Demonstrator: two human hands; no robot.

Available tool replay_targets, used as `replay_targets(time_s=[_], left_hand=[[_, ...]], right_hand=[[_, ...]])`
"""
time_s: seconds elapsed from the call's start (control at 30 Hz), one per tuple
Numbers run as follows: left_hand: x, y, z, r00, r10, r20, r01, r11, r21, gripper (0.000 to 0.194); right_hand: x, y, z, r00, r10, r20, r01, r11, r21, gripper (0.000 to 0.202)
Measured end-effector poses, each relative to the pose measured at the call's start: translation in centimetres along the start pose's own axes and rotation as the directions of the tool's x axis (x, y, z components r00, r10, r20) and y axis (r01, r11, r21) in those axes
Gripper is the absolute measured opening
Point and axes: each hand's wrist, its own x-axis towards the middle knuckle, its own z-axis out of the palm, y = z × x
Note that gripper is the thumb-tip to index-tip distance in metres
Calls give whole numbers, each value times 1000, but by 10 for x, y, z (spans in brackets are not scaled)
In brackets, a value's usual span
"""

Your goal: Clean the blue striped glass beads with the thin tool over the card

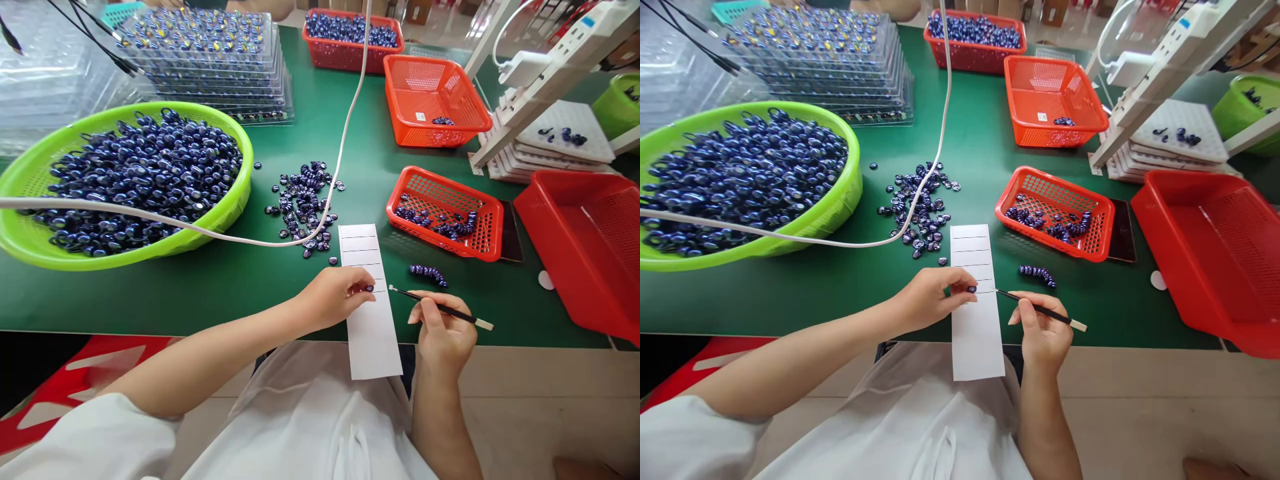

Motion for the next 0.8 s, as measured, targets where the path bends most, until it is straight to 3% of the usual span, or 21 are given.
replay_targets(time_s=[0.13, 0.23, 0.33, 0.6, 0.8], left_hand=[[17, -1, 13, 995, -93, 39, 100, 967, -233, 5], [18, -8, 24, 978, -194, 74, 207, 870, -447, 6], [17, -11, 27, 965, -235, 113, 258, 797, -546, 10], [16, -9, 22, 970, -222, 99, 239, 798, -553, 15], [13, -12, 26, 996, -82, -37, 64, 935, -349, 23]], right_hand=[[-1, 6, 1, 998, -20, -57, 22, 999, 36, 11], [-1, 7, 0, 1000, -17, -25, 19, 998, 61, 10], [-2, 7, 1, 1000, -25, -15, 26, 999, 37, 9], [-5, 6, 2, 1000, -23, -14, 23, 999, -30, 9], [-9, 4, 2, 999, -46, 23, 49, 993, -112, 6]])
